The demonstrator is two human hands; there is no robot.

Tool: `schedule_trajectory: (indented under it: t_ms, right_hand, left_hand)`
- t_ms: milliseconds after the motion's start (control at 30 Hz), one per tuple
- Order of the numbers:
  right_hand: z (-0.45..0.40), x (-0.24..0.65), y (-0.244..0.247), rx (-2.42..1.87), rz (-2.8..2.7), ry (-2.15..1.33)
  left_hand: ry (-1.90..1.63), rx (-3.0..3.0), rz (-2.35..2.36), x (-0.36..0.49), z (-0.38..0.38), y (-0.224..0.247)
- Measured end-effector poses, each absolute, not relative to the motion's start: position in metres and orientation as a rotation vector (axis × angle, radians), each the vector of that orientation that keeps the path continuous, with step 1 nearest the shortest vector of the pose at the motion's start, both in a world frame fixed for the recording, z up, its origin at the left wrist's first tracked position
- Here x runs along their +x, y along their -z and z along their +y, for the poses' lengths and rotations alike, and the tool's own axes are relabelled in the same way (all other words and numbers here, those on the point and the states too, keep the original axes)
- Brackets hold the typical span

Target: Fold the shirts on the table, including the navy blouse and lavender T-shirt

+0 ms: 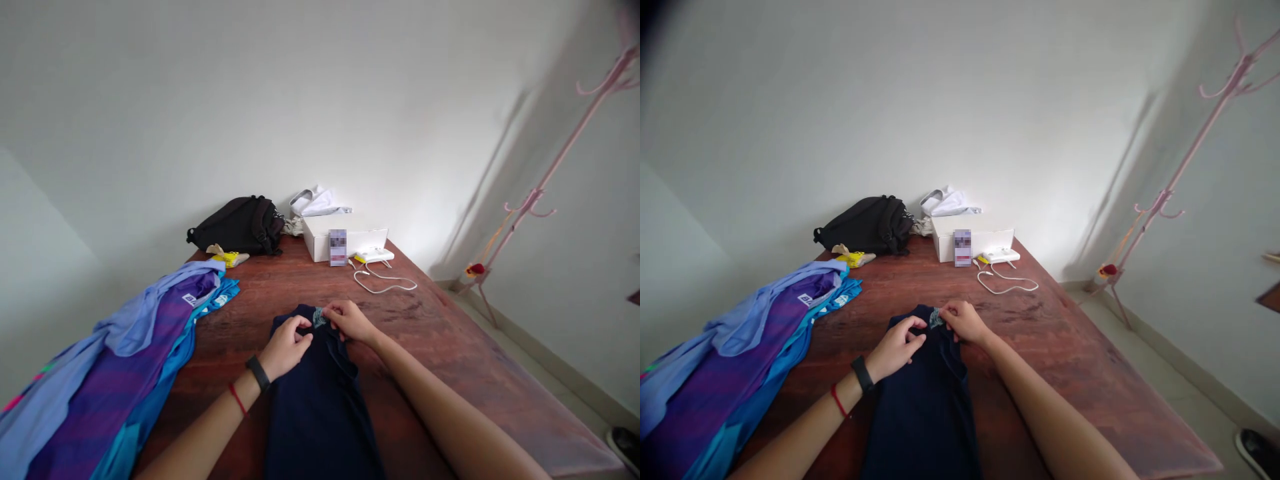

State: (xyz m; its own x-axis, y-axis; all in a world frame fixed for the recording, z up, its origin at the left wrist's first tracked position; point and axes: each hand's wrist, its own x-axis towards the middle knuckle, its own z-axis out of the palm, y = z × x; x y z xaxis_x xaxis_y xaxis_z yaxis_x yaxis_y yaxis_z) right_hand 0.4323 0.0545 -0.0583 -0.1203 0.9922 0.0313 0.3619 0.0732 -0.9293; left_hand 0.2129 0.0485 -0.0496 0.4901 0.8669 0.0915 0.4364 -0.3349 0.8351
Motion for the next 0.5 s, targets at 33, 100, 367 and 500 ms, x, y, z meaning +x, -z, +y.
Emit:
schedule_trajectory:
  t_ms: [33,100,367,500]
  right_hand:
    - [0.054,0.433,0.057,-1.380,-1.587,-1.070]
    - [0.053,0.434,0.054,-1.371,-1.575,-1.089]
    - [0.052,0.436,0.046,-1.283,-1.390,-1.128]
    - [0.050,0.431,0.041,-1.204,-1.280,-1.075]
  left_hand:
    - [-0.642,1.893,1.058,0.210,0.053,0.051]
    - [-0.526,1.824,0.982,0.206,0.059,0.052]
    - [-0.440,1.712,0.786,0.197,0.064,0.042]
    - [-0.439,1.711,0.762,0.197,0.061,0.042]
